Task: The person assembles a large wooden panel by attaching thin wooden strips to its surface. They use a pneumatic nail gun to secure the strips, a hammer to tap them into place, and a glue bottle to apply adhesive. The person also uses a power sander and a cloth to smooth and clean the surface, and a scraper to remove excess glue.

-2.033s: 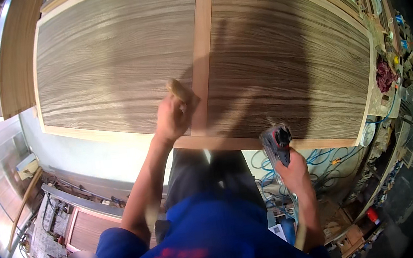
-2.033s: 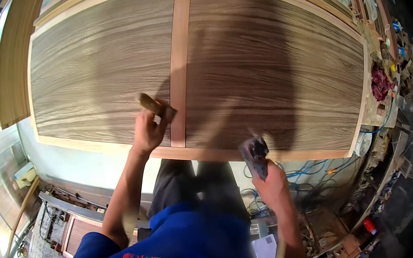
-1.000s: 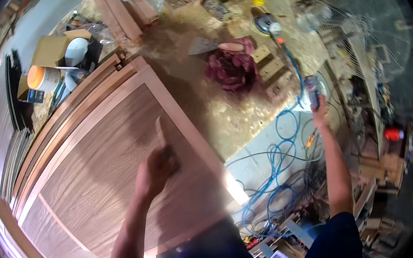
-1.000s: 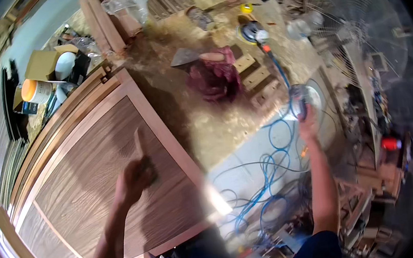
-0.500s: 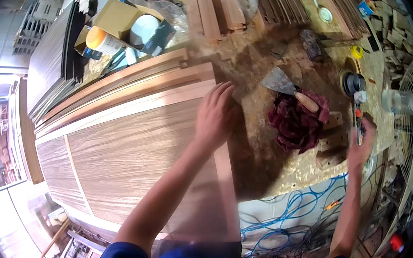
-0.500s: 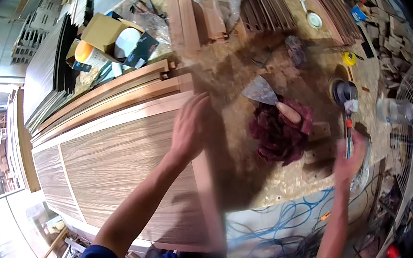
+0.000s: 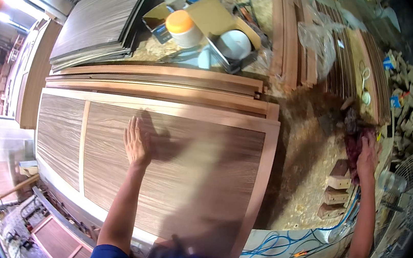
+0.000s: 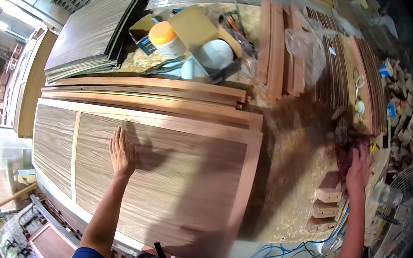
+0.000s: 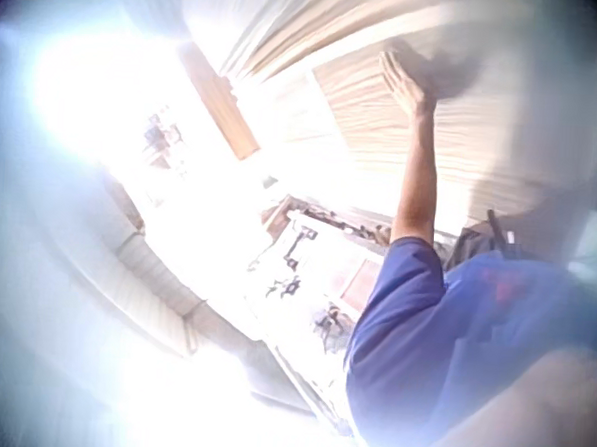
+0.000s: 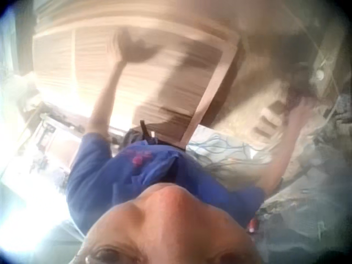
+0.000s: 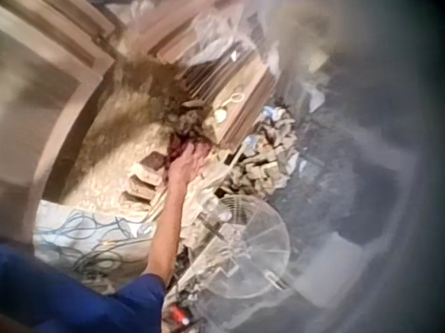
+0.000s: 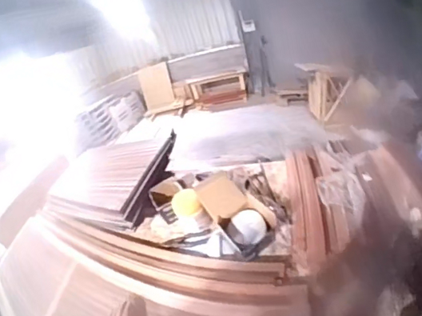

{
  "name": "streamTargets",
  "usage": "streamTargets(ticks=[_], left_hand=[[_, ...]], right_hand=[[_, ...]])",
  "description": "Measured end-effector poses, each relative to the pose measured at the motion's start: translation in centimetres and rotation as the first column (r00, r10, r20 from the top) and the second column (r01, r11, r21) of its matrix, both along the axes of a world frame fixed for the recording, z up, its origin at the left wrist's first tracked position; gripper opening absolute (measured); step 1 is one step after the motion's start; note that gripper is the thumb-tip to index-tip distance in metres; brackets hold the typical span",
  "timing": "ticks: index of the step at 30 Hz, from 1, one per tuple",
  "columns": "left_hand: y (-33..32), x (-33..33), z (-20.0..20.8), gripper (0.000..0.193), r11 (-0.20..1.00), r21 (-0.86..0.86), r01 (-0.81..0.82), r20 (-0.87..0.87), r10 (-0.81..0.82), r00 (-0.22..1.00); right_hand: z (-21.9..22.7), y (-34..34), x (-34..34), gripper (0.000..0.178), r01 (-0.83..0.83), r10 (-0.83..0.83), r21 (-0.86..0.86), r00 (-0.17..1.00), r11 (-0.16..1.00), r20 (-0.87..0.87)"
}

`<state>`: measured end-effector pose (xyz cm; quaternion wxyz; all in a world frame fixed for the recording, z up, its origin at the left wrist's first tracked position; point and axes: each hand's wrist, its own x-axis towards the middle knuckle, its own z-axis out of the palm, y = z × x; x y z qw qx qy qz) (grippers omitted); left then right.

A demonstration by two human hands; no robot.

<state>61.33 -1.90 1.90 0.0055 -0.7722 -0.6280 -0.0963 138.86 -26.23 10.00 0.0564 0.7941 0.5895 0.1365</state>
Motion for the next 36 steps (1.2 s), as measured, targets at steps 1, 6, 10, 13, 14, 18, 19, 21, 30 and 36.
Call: streamTargets(ticks=[1,6,10,13,14,18,19,21,30,36], left_hand=[[0.9,-1.1,-0.1,0.066,1.0,-0.001,0.001,0.0,-0.001,1.0],[10.8,-1.7,-0.9,0.066,0.998,0.058,-0.02,0.126,0.012,0.992],[14.4,-1.1,-0.8,0.064,0.992,-0.023,-0.127,0.187,0.13,0.974],[14.4,-1.4,-0.8,0.06,0.995,-0.027,-0.092,0.239,0.095,0.966],[14.7,-1.1,-0.4,0.059,0.993,-0.058,-0.102,0.255,0.113,0.96],[15.1,-0.3,-1.2,0.061,0.995,-0.085,-0.054,0.277,0.076,0.958],[15.2,-0.2,-1.3,0.062,0.995,-0.09,-0.042,0.273,0.065,0.96],[15.5,-0.6,-1.0,0.067,0.991,-0.129,-0.043,0.209,0.07,0.975],[15.0,-1.9,-1.6,0.064,0.977,-0.212,-0.035,0.34,0.107,0.934],[14.6,-1.4,-2.4,0.054,0.993,-0.057,-0.108,0.401,0.122,0.908]], right_hand=[[1.7,2.0,-3.3,0.031,-0.015,0.011,-0.039,0.994,0.999,-0.108],[6.4,11.7,-20.6,0.015,-0.165,0.156,0.024,0.856,0.986,-0.492],[8.1,22.1,-34.1,0.016,-0.294,0.344,0.186,0.705,0.938,-0.621],[7.7,35.5,-40.1,0.014,-0.349,0.524,0.395,0.646,0.85,-0.555],[7.5,40.5,-41.7,0.013,-0.344,0.538,0.43,0.674,0.835,-0.506],[5.7,61.9,-42.9,0.025,-0.345,0.471,0.342,0.775,0.874,-0.422],[4.7,66.0,-42.9,0.029,-0.33,0.419,0.28,0.827,0.901,-0.374],[1.6,73.1,-42.9,0.031,-0.247,0.233,-0.004,0.917,0.969,-0.323],[-9.1,84.8,-32.3,0.029,-0.392,0.386,-0.173,0.92,0.904,-0.066],[3.8,74.0,-32.7,0.018,-0.552,0.482,0.024,0.706,0.834,-0.52]])
